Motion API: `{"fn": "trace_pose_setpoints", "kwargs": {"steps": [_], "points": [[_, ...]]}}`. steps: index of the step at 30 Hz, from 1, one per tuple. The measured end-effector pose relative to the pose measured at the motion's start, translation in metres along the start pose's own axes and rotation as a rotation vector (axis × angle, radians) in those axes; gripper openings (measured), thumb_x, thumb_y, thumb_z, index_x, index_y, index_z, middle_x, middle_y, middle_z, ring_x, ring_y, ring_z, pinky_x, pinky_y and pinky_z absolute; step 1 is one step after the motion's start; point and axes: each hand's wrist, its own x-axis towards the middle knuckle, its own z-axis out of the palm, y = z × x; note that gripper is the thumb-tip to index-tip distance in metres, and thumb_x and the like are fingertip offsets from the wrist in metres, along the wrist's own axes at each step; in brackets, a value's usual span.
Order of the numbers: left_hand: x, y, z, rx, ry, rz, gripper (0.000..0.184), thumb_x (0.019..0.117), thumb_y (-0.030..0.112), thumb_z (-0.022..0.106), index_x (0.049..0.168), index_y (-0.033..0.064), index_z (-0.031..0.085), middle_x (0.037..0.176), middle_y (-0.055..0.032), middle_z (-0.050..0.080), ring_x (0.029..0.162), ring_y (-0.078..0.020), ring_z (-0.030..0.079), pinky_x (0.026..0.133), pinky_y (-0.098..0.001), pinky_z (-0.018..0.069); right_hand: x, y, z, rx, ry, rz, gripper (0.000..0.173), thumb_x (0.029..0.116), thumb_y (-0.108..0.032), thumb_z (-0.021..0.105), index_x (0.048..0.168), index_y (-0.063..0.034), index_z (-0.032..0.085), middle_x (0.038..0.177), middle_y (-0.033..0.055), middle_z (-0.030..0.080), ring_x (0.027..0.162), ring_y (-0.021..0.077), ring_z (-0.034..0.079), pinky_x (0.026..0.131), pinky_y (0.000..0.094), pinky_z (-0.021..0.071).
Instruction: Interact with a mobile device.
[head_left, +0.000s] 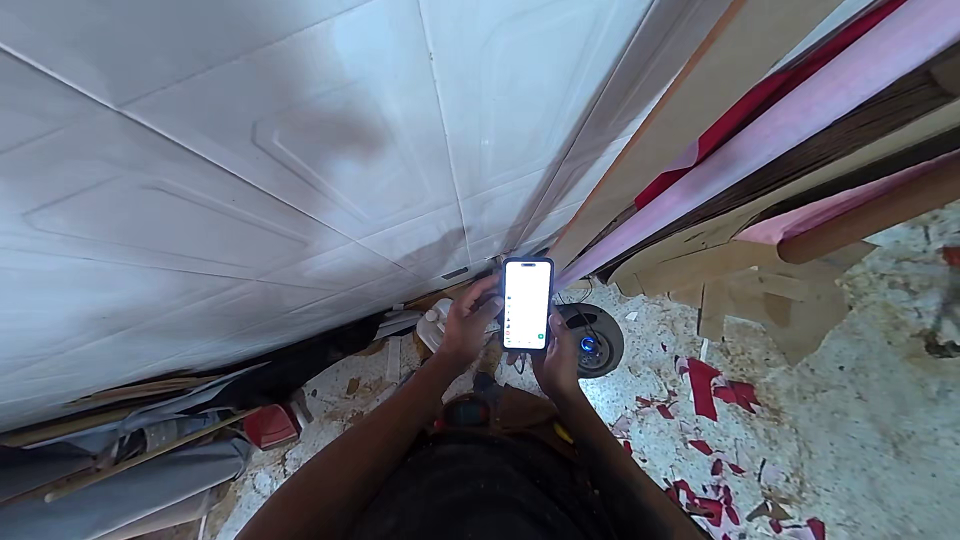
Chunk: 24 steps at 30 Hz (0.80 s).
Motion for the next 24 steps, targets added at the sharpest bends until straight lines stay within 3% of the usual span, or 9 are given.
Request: {"fn": "trace_pose_setpoints", "kwargs": {"steps": [5,9,17,24], "points": [[0.001,0.002,-0.001,-0.008,0.017,-0.025,0.04,0.1031,0.012,0.058,0.142,0.0079,0.058,0.128,-0.016,0.066,0.114,-0.0291,0.066,0.099,-0.046,0.0562,0.001,0.001,0.002,-0.05,0.042,0.002,0.058,0.1028,-0.057,0.04,0.148,-0.022,0.05,0.129,0.0095,0.067,0.105,0.0243,0.071,0.077,0.0464,0.0628],[0.002,0.0,-0.004,-0.005,0.032,-0.029,0.039,0.1029,0.013,0.058,0.142,0.0082,0.059,0.128,-0.0157,0.066,0.114,-0.0287,0.066,0.097,-0.0449,0.0568,0.001,-0.001,0.005,-0.039,0.048,0.011,0.056,0.103,-0.056,0.04,0.145,-0.0208,0.052,0.123,0.0116,0.069,0.095,0.0269,0.073,0.066,0.0464,0.0631],[-0.006,-0.007,-0.009,-0.008,0.018,-0.07,0.039,0.1033,0.014,0.056,0.142,0.0101,0.06,0.131,-0.0142,0.066,0.116,-0.0272,0.065,0.097,-0.0439,0.0558,0.002,-0.001,0.008,-0.011,0.021,0.008,0.053,0.105,-0.052,0.037,0.145,-0.0208,0.051,0.122,0.0128,0.069,0.089,0.027,0.073,0.06,0.0448,0.0627],[-0.013,-0.011,-0.013,0.011,-0.039,-0.069,0.049,0.1008,0.008,0.053,0.149,0.0155,0.055,0.147,-0.008,0.057,0.125,-0.0258,0.061,0.099,-0.0432,0.0548,0.002,0.001,0.007,-0.025,0.022,0.009,0.054,0.1051,-0.053,0.036,0.147,-0.0212,0.05,0.124,0.0122,0.068,0.093,0.0266,0.073,0.064,0.0457,0.0629]]}}
